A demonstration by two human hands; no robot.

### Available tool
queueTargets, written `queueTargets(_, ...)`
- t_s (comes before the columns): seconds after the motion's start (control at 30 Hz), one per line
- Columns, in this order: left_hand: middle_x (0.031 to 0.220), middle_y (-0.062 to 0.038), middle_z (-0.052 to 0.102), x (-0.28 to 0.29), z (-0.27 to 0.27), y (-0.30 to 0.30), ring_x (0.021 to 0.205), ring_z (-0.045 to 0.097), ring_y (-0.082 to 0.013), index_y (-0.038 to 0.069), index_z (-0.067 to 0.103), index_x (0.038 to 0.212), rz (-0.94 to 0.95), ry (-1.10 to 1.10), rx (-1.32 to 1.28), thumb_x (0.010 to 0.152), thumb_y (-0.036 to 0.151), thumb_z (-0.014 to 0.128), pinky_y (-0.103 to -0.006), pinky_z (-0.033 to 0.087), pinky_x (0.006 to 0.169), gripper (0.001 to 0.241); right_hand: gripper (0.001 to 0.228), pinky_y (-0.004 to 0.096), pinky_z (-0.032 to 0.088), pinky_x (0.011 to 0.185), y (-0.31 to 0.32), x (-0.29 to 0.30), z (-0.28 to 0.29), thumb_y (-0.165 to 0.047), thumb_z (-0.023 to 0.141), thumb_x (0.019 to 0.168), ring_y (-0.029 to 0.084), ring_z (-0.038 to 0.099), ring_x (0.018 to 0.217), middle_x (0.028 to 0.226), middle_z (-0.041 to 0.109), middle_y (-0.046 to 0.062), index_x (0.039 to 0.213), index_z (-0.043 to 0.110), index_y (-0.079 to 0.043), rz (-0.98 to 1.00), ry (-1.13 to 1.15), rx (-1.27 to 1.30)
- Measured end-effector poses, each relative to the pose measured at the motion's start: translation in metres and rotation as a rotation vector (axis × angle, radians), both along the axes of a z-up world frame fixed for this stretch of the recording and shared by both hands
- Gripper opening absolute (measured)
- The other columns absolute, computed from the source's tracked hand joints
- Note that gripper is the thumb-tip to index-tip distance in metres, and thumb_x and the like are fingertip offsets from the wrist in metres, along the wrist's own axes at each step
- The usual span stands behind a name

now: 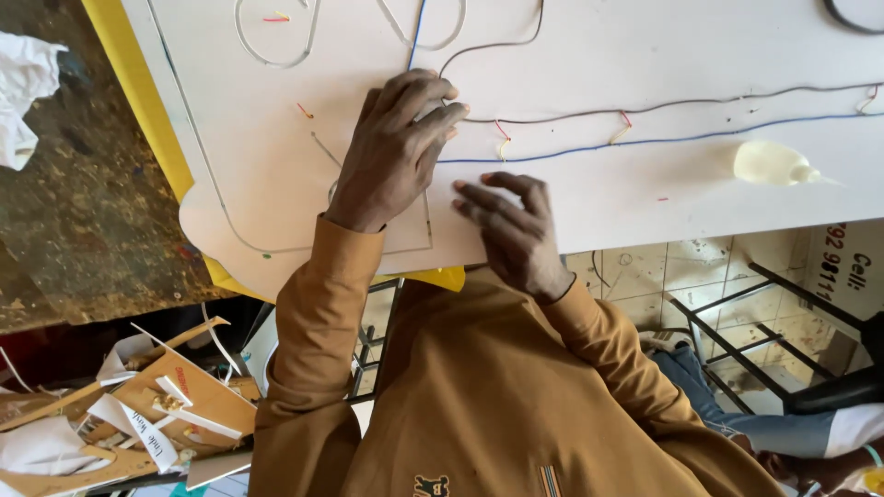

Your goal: Soldering wires and applying adhesive to a sign template on a workbench.

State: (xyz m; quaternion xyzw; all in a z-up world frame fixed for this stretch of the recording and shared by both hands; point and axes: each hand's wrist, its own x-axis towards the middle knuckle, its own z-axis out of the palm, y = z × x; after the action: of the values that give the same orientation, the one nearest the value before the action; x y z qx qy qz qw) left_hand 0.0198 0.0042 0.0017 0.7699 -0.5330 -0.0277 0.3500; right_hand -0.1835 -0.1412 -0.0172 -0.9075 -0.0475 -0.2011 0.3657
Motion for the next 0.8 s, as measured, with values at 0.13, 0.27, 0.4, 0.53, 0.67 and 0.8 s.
queueTargets(0.13,0.111,-0.01,0.066,-0.002,0.002,-0.003,0.12,0.057,-0.0354,0.003,0.072,0.109,0.01,-0.063,0.009,0.109,0.001,0.079,-0.0474,0.046,0.092,0.007,0.032,0.05,0.053,0.112,-0.019,-0.002,0.019,-0.009,0.052,0.123,0.043,0.065,0.13,0.145,0.078,0.017,0.135,0.08,0.003,-0.224,0.021,-0.019)
queueTargets(0.27,0.102,-0.005,0.062,-0.003,0.002,-0.002,0.111,0.054,-0.0325,0.007,0.07,0.1,0.037,-0.112,0.004,0.117,0.018,0.078,-0.0456,0.04,0.089,0.022,0.034,0.055,0.049,0.12,-0.039,-0.007,0.012,-0.013,0.048,0.127,0.043,0.061,0.143,0.163,0.065,0.014,0.153,0.068,-0.001,-0.336,0.103,-0.161)
queueTargets(0.4,0.102,-0.005,0.062,-0.01,0.004,-0.003,0.111,0.054,-0.0326,0.01,0.065,0.096,0.1,-0.119,0.016,0.118,0.024,0.074,-0.0463,0.038,0.087,0.028,0.037,0.052,0.047,0.112,-0.04,-0.008,0.003,-0.018,0.049,0.129,0.038,0.062,0.145,0.169,0.063,0.009,0.16,0.064,-0.008,-0.347,0.136,-0.207)
queueTargets(0.53,0.101,-0.003,0.063,-0.017,0.002,-0.007,0.113,0.054,-0.0322,0.01,0.066,0.098,0.145,-0.075,0.006,0.121,0.03,0.067,-0.0474,0.038,0.091,0.03,0.036,0.052,0.047,0.112,-0.041,-0.007,0.002,-0.017,0.049,0.128,0.04,0.063,0.144,0.169,0.063,0.008,0.159,0.066,-0.008,-0.351,0.129,-0.224)
queueTargets(0.67,0.099,-0.005,0.062,-0.021,0.002,-0.008,0.113,0.053,-0.0319,0.01,0.067,0.098,0.193,-0.063,-0.012,0.117,0.027,0.071,-0.047,0.038,0.091,0.026,0.038,0.05,0.043,0.117,-0.04,-0.006,0.0,-0.021,0.05,0.129,0.038,0.061,0.152,0.17,0.064,0.007,0.165,0.06,-0.014,-0.33,0.157,-0.279)
queueTargets(0.8,0.098,-0.004,0.062,-0.023,0.0,-0.009,0.113,0.054,-0.0311,0.011,0.066,0.095,0.23,-0.068,-0.031,0.114,0.025,0.074,-0.0461,0.039,0.09,0.026,0.039,0.05,0.043,0.115,-0.039,-0.007,0.0,-0.024,0.048,0.129,0.038,0.06,0.152,0.17,0.064,0.008,0.167,0.058,-0.015,-0.331,0.167,-0.296)
